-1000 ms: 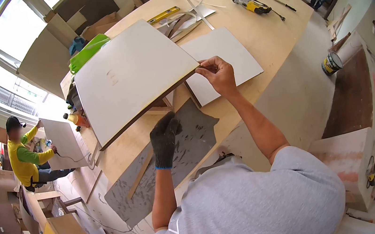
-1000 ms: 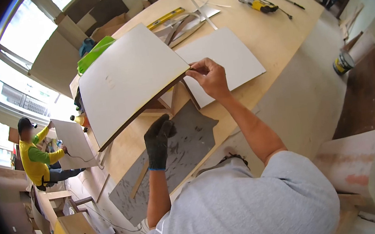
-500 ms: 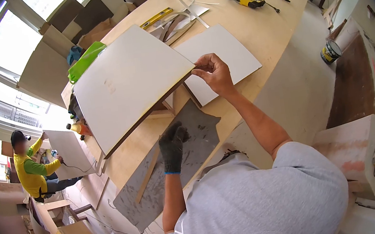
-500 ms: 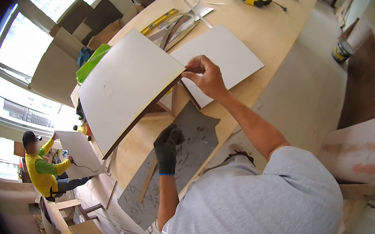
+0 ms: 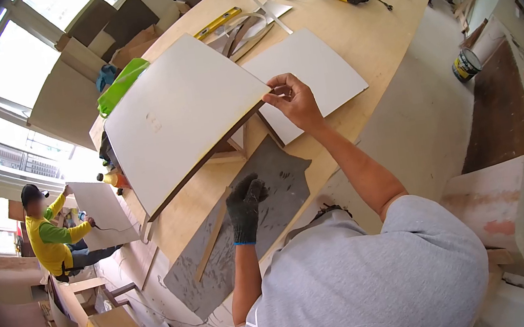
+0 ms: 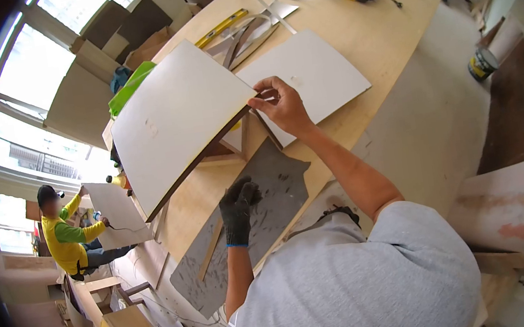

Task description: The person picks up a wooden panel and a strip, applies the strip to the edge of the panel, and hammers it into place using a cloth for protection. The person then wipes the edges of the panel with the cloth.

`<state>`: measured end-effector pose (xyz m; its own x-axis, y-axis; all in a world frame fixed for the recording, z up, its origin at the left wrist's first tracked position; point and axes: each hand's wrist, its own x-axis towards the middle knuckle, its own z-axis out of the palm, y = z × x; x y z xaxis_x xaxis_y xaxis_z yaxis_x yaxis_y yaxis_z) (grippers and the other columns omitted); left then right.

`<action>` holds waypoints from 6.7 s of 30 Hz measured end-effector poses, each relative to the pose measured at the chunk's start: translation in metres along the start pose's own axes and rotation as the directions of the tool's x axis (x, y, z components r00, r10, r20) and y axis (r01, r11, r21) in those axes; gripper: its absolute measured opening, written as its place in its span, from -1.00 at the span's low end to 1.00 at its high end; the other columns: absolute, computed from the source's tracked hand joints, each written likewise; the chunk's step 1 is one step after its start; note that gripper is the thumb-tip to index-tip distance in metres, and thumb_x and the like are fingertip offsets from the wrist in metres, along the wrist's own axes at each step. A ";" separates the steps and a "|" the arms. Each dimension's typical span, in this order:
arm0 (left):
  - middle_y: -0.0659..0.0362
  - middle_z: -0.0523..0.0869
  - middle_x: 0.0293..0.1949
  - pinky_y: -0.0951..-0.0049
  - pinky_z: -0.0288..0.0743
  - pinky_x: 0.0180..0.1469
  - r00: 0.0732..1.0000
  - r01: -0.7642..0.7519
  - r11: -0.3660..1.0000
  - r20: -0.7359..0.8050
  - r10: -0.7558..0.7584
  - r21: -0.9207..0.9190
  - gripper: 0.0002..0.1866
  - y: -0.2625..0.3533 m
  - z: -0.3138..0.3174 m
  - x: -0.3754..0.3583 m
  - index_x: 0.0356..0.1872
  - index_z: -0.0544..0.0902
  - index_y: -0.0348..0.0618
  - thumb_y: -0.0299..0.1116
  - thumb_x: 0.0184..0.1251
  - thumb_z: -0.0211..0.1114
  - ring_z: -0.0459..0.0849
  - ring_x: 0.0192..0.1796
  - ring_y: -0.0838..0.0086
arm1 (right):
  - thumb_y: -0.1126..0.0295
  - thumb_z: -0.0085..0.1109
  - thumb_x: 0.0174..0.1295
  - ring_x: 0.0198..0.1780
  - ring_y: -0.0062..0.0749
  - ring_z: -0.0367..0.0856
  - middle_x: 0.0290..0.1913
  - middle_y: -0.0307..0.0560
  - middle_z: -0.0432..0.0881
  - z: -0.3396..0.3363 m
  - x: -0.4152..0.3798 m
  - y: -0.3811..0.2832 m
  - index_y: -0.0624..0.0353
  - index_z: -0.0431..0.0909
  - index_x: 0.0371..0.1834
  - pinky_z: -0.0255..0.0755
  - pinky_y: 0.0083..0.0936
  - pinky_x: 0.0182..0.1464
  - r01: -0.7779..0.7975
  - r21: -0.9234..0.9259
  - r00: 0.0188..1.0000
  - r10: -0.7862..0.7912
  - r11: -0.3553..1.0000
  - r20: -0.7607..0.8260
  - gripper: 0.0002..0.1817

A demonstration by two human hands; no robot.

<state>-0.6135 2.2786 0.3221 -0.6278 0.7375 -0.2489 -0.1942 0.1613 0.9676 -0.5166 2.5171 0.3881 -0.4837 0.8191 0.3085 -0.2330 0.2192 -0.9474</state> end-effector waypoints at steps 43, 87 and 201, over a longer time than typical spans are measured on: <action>0.19 0.78 -0.26 0.50 0.58 -0.19 0.900 -0.432 0.862 0.192 0.392 0.264 -0.72 0.119 0.008 -0.028 0.06 0.70 -0.28 -0.41 0.40 0.35 0.69 -0.25 0.59 | 0.52 0.33 0.18 0.18 -0.12 0.63 0.11 -0.01 0.67 -0.025 0.015 -0.009 0.23 0.62 0.05 0.58 -0.29 0.14 0.731 -0.513 0.670 -0.614 0.449 0.417 -0.66; -0.15 0.32 0.46 0.09 0.00 0.56 0.658 -0.574 -0.281 0.637 0.401 0.769 -0.42 0.209 0.015 0.189 0.47 0.34 -0.01 -0.01 0.53 0.02 0.23 0.52 0.02 | 0.58 0.05 0.43 0.20 -0.18 0.62 0.17 0.15 0.61 0.001 -0.030 -0.020 0.44 0.45 0.23 0.54 -0.36 0.29 -0.443 0.795 0.848 0.482 0.414 0.221 -0.66; -0.02 0.62 0.12 0.14 0.23 0.36 0.542 -0.701 -0.085 0.605 0.583 0.708 -0.43 0.217 -0.148 0.175 0.19 0.62 0.01 0.14 0.29 0.23 0.50 0.24 0.11 | -0.25 0.43 -0.03 0.53 0.02 0.15 0.44 0.07 0.29 0.135 -0.074 -0.060 0.17 0.19 0.47 -0.12 0.15 0.52 0.298 -0.902 0.896 -0.416 0.312 0.152 0.10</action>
<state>-0.8775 2.3454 0.4822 0.0030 0.8905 0.4550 0.9903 -0.0657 0.1221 -0.5811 2.3720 0.4340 -0.4652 0.5622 0.6837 0.5439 0.7909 -0.2804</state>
